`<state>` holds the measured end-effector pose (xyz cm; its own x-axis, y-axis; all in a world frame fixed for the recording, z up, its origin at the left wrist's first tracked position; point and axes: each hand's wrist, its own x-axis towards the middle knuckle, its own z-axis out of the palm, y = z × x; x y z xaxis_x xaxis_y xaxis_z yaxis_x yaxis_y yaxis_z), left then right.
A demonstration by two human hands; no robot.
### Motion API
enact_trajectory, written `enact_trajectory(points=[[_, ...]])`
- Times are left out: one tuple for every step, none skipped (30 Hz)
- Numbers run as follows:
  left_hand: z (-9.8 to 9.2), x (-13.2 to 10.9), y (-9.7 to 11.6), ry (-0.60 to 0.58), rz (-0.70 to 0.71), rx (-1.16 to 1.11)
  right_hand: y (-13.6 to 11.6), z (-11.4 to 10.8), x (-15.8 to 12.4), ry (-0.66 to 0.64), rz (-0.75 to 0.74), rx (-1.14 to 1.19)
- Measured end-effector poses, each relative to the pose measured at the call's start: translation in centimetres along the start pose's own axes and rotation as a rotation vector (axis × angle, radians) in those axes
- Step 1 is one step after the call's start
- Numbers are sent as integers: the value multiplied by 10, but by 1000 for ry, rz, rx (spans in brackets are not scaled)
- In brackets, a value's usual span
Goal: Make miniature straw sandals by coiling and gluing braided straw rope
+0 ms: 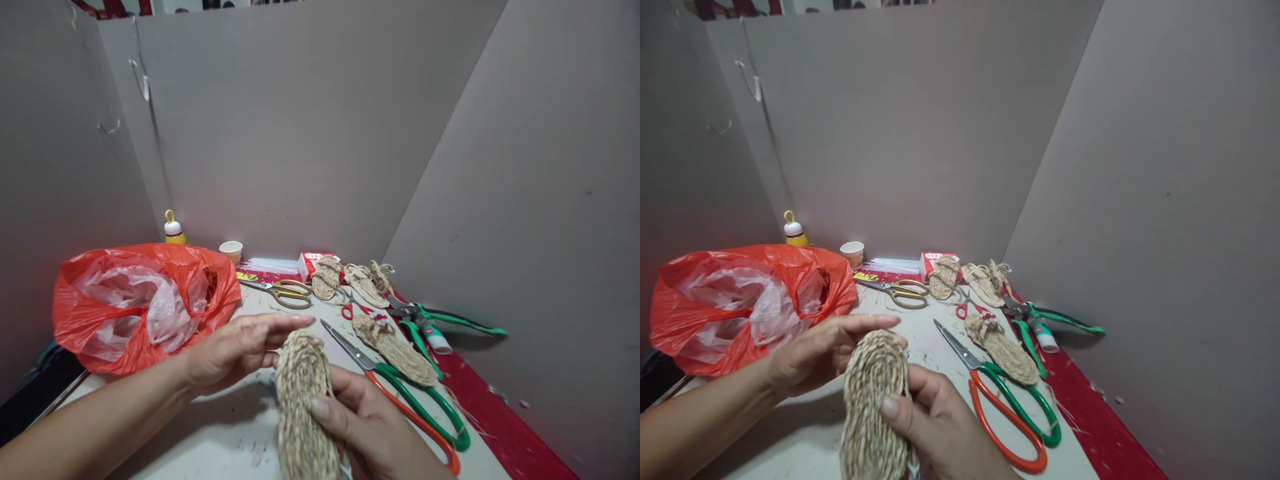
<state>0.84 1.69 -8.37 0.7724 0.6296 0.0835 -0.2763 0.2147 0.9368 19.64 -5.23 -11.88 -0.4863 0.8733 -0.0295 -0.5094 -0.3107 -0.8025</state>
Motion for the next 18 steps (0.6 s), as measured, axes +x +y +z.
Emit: enact_trajectory(points=[[0, 1, -1, 21, 11, -29, -1, 0, 1, 46, -32, 3], [0, 2, -3, 53, 14, -41, -2, -1, 3, 99, -68, 0], [0, 4, -5, 94, 7, -35, -3, -2, 4, 151, -103, -13], [0, 5, -7, 145, -8, -15, -3, -3, 6, 201, -139, -39], [1, 6, -10, 193, -28, 9, -4, -4, 7, 243, -170, -76], [2, 7, -13, 234, -46, 33, -4, -5, 8, 272, -192, -116], [3, 8, -15, 266, -57, 50, -4, -5, 9, 291, -209, -153], [4, 9, -18, 290, -59, 58, -4, -6, 9, 301, -223, -185], [4, 9, -20, 307, -55, 59, -4, -7, 9, 305, -226, -210], [5, 9, -22, 322, -48, 55, -4, -8, 10, 307, -228, -229], [5, 10, -23, 332, -43, 45, -4, -8, 9, 309, -226, -242], [5, 10, -23, 339, -40, 34, -3, -9, 9, 310, -223, -253], [5, 9, -24, 342, -37, 28, -3, -9, 9, 311, -222, -263], [4, 9, -24, 344, -33, 32, -3, -9, 10, 315, -223, -270], [4, 9, -24, 346, -30, 47, -3, -10, 10, 322, -225, -274], [3, 8, -24, 351, -26, 69, -3, -10, 10, 330, -231, -278], [3, 8, -24, 360, -22, 94, -3, -9, 10, 335, -232, -287], [3, 8, -24, 374, -15, 120, -3, -8, 9, 338, -230, -300]])
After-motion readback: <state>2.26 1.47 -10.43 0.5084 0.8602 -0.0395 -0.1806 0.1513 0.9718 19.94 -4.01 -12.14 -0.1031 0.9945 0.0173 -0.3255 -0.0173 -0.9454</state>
